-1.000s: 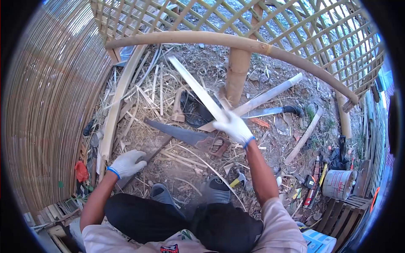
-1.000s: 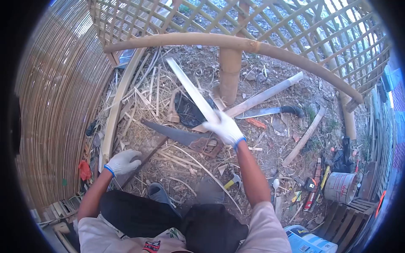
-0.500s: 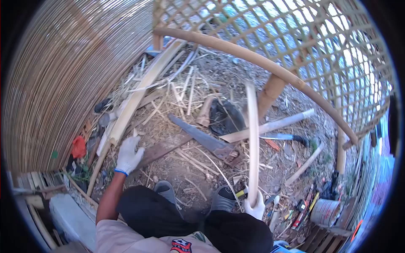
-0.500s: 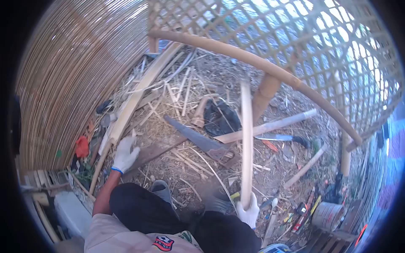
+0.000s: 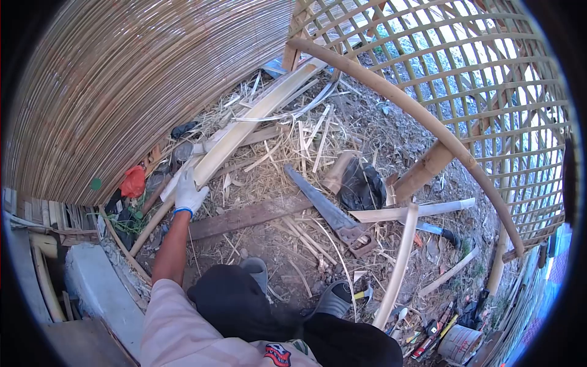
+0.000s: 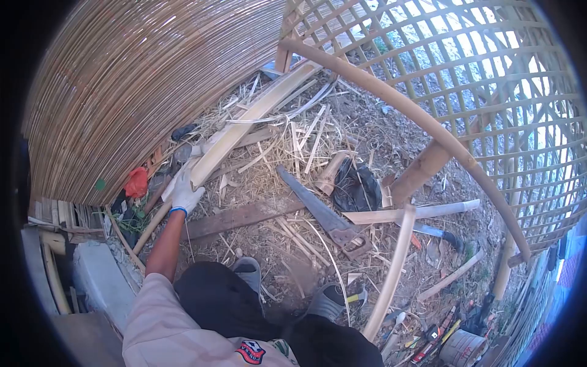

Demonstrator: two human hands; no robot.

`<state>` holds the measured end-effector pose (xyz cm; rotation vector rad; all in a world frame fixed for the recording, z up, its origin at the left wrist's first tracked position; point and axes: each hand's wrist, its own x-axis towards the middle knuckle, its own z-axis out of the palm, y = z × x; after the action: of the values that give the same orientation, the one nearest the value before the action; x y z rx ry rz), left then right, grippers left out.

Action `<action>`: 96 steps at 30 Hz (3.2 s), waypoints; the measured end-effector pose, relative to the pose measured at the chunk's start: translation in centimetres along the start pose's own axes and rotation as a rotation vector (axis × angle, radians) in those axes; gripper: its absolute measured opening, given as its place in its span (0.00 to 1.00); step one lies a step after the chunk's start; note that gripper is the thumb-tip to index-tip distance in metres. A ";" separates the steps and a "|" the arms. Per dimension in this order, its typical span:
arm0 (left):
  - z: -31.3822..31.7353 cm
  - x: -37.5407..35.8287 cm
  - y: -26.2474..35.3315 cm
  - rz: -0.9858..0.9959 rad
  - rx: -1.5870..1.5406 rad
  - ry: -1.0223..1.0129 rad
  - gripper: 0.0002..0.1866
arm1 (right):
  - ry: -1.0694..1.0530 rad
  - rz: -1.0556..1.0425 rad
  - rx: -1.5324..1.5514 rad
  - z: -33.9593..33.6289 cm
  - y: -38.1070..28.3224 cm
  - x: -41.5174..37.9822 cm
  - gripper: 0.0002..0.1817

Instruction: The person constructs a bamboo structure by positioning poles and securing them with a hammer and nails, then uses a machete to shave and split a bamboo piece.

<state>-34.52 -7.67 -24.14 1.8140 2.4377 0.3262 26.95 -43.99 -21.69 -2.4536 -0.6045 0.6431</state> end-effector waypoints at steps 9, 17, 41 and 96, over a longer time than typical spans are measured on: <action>-0.7 0.5 -0.9 0.029 0.005 -0.122 0.38 | 0.139 0.029 0.098 1.4 2.4 1.1 0.43; -4.6 -4.5 -1.4 0.018 -0.390 -0.424 0.32 | 0.311 -0.129 0.041 2.5 -0.9 4.3 0.41; -14.8 -32.8 -16.0 -1.548 -1.415 -0.594 0.31 | -0.276 -0.465 0.384 11.8 -18.5 8.4 0.32; -2.2 -7.7 -2.7 -0.110 -0.160 -0.148 0.50 | 0.709 -0.187 -0.670 -2.8 -6.3 33.3 0.35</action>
<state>-35.23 -16.05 -23.03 1.5740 2.3270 0.3541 52.95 -22.53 -26.42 -2.8953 -0.8127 -0.5981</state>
